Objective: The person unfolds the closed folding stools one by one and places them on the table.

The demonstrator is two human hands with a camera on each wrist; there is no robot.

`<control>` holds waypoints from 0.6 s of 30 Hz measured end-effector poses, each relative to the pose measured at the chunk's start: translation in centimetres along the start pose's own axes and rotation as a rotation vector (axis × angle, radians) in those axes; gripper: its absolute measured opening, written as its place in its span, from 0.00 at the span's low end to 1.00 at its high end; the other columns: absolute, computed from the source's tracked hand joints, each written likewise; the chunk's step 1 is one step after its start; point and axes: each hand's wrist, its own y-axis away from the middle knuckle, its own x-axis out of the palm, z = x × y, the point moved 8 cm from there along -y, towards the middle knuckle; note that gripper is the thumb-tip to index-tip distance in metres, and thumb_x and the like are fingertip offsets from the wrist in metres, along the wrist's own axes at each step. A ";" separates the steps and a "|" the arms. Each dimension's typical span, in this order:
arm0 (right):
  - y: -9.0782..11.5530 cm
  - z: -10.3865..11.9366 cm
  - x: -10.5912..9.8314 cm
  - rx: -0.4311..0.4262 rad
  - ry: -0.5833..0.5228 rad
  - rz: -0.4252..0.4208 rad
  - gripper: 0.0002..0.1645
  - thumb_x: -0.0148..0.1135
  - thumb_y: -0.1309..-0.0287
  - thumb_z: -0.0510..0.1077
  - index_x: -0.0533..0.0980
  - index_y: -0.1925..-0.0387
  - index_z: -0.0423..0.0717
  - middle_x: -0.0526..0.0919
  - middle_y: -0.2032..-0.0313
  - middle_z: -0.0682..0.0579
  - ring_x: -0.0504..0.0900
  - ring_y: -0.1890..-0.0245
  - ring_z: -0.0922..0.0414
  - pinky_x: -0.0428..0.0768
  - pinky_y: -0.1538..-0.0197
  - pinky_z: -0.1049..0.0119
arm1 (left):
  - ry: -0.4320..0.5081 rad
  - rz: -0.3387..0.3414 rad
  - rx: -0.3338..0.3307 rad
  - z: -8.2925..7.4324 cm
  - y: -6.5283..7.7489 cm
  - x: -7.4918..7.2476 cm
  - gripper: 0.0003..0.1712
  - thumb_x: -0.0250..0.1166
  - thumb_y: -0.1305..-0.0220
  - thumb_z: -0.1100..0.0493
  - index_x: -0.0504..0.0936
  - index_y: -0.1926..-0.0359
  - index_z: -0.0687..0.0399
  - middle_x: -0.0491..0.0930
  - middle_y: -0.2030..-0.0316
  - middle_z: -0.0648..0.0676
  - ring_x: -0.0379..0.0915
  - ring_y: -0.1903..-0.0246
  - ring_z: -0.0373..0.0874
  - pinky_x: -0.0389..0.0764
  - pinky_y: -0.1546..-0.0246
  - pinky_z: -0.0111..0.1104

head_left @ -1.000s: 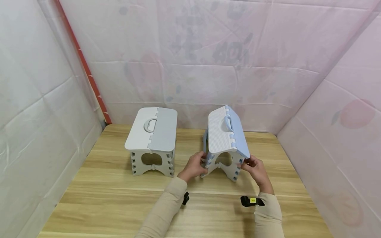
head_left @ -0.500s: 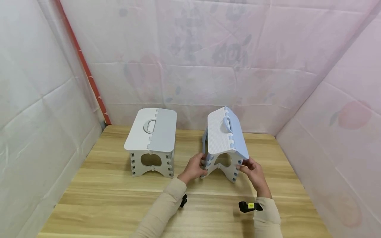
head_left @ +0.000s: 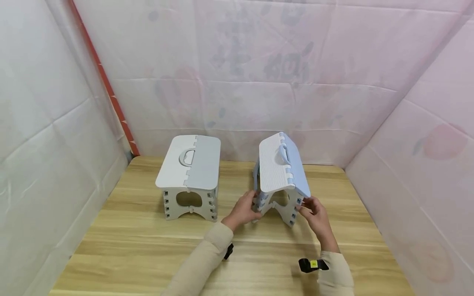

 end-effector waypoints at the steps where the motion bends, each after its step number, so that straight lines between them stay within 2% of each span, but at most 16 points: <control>1: 0.2 0.3 -0.1 -0.007 0.014 -0.005 0.28 0.58 0.39 0.37 0.63 0.40 0.33 0.70 0.48 0.37 0.71 0.51 0.55 0.71 0.56 0.75 | -0.008 -0.011 0.004 -0.2 0.1 -0.1 0.40 0.71 0.54 0.62 0.64 0.39 0.62 0.69 0.48 0.57 0.72 0.55 0.49 0.74 0.59 0.32; 6: 0.7 1.5 -0.1 -0.039 0.067 -0.025 0.32 0.57 0.38 0.39 0.58 0.36 0.34 0.68 0.44 0.35 0.67 0.46 0.42 0.67 0.55 0.72 | -0.033 -0.062 0.027 -1.4 0.7 -1.5 0.42 0.69 0.51 0.56 0.62 0.36 0.61 0.69 0.47 0.60 0.71 0.54 0.50 0.74 0.59 0.35; 14: 0.9 3.4 -0.9 -0.072 0.172 -0.062 0.34 0.59 0.39 0.40 0.59 0.35 0.36 0.67 0.41 0.39 0.66 0.44 0.44 0.64 0.50 0.55 | -0.116 -0.131 0.066 -3.5 0.7 -3.6 0.39 0.67 0.48 0.51 0.64 0.36 0.57 0.69 0.44 0.57 0.69 0.48 0.49 0.74 0.54 0.40; 18: 1.0 4.4 -1.7 -0.118 0.220 -0.090 0.33 0.61 0.42 0.38 0.62 0.36 0.37 0.67 0.41 0.39 0.66 0.44 0.43 0.64 0.51 0.51 | -0.169 -0.163 0.091 -4.5 0.8 -4.2 0.38 0.67 0.49 0.50 0.66 0.37 0.56 0.70 0.46 0.56 0.71 0.51 0.49 0.73 0.54 0.40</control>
